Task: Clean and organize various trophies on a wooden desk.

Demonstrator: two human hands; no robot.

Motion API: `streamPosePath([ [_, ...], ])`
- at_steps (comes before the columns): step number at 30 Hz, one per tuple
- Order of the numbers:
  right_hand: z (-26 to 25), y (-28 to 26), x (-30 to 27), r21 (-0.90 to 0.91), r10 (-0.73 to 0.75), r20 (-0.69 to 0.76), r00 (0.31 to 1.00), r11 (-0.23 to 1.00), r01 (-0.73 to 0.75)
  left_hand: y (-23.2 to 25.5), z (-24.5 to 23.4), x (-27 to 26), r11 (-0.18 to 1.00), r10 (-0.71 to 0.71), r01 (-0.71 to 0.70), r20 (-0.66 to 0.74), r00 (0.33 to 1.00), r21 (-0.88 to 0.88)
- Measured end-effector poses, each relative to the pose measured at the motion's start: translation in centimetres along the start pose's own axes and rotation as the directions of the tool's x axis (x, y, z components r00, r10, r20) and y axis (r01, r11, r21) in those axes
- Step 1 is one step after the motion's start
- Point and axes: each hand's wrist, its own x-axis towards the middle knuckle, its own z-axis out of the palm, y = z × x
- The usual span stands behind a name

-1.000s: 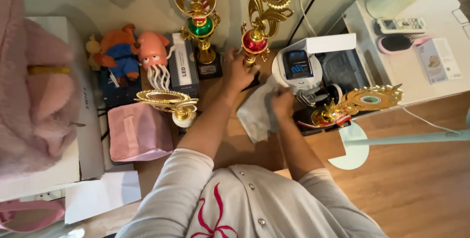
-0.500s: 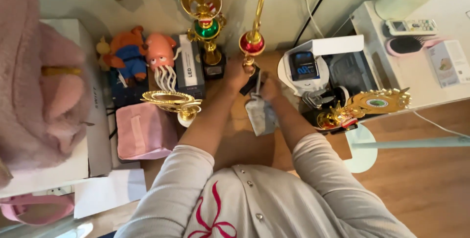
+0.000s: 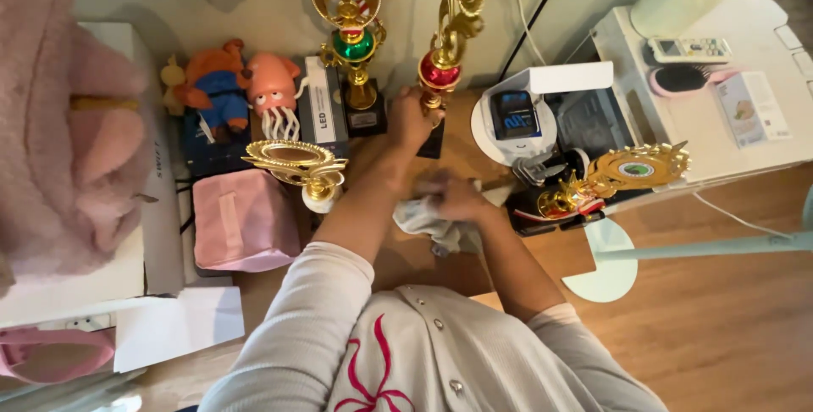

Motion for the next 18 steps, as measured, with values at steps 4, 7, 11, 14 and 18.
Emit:
streamPosePath([
  [4,1.0,3.1,3.4,0.146,0.236,-0.345,0.908,0.97,-0.197,1.3,1.8,0.4,0.992,-0.089,0.097,-0.095,0.991,0.079],
  [7,0.4,2.4,5.8,0.118,0.213,-0.614,0.76,0.977,-0.179,0.1,4.4,1.1,0.999,-0.054,0.054,-0.159,0.986,0.0],
  [11,-1.1,4.1,8.0,0.112,0.152,-0.816,0.557,0.988,-0.106,-0.1,4.7,1.9,0.999,0.0,0.007,-0.138,0.99,0.051],
  [14,-4.4,3.3,8.2,0.254,0.269,-0.787,0.555,0.961,-0.105,-3.9,6.2,2.0,0.993,0.071,-0.065,-0.07,0.995,0.095],
  [18,-6.2,7.4,9.3,0.31,0.365,-0.762,0.535,0.931,-0.194,-5.6,7.8,1.7,0.984,-0.071,0.112,0.268,0.961,-0.141],
])
